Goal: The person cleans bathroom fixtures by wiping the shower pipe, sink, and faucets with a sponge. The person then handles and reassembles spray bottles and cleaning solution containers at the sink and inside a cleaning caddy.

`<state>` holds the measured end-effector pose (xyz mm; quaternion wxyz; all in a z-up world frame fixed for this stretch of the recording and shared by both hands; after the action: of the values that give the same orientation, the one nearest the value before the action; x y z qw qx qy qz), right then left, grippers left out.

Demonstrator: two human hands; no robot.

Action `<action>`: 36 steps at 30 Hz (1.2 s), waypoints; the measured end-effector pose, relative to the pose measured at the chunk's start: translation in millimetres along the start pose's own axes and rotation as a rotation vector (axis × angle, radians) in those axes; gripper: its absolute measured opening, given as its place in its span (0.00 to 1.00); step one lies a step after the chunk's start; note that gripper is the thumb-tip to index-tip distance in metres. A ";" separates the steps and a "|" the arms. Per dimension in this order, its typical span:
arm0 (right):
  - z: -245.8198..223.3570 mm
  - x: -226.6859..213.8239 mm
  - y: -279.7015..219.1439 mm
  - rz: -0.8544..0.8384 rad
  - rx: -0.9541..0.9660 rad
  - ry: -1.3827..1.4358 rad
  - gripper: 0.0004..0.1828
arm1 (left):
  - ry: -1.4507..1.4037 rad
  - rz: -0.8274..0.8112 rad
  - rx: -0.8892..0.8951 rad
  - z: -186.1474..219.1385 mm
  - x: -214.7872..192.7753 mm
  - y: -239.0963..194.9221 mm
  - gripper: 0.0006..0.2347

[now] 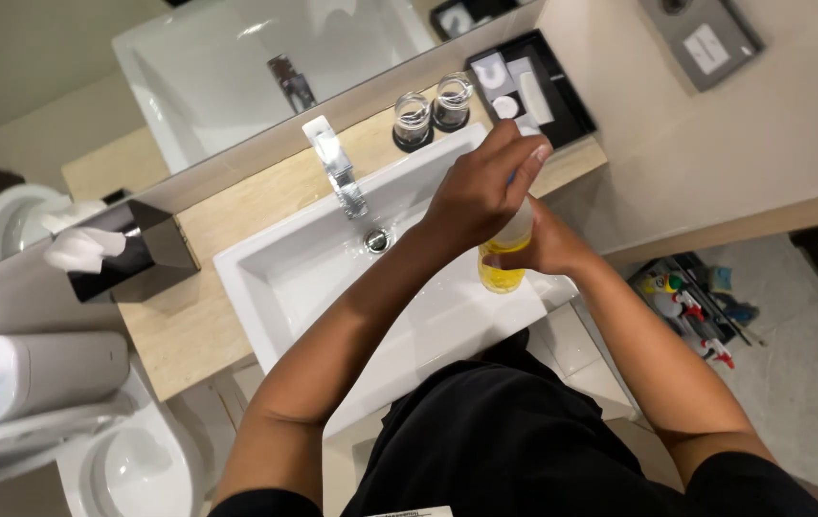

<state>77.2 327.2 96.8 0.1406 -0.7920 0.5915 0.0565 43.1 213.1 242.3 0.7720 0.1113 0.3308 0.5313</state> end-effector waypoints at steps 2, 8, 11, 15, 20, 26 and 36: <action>3.9 -27.3 -26.7 0.066 -0.009 -0.038 0.44 | 0.048 -0.081 0.039 25.0 32.4 7.6 0.08; 70.5 -126.8 -129.7 0.407 0.149 -0.108 0.48 | 0.278 -0.355 0.194 89.6 181.2 13.6 0.07; 78.6 -177.8 -201.0 0.611 -0.005 0.036 0.47 | 0.188 -0.344 0.265 126.2 260.9 20.5 0.06; 89.3 -247.4 -297.8 1.075 -0.011 -0.134 0.42 | 0.168 -0.258 0.412 171.6 379.2 17.1 0.15; 116.9 -318.7 -389.4 1.321 0.119 -0.196 0.40 | -0.250 -0.538 0.279 206.0 511.5 21.3 0.11; 175.3 -384.9 -453.5 1.224 0.159 -0.027 0.46 | -0.562 -0.847 0.232 222.9 630.2 29.0 0.13; 332.1 -477.1 -491.3 1.391 0.401 0.101 0.31 | -0.600 -1.130 0.117 181.7 825.7 15.1 0.16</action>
<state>430.6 990.9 -21.3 0.1870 -0.1929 0.9631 -0.0134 325.0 990.1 63.6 0.9845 0.1057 0.1364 -0.0304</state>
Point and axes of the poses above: each hand's wrist, its own y-axis towards the middle knuckle, its own x-axis out of the palm, z = x × y, the point moved 8 cm from there along y, towards the middle knuckle, and after that the axes turned 3 degrees about z, right-handed, at the moved point
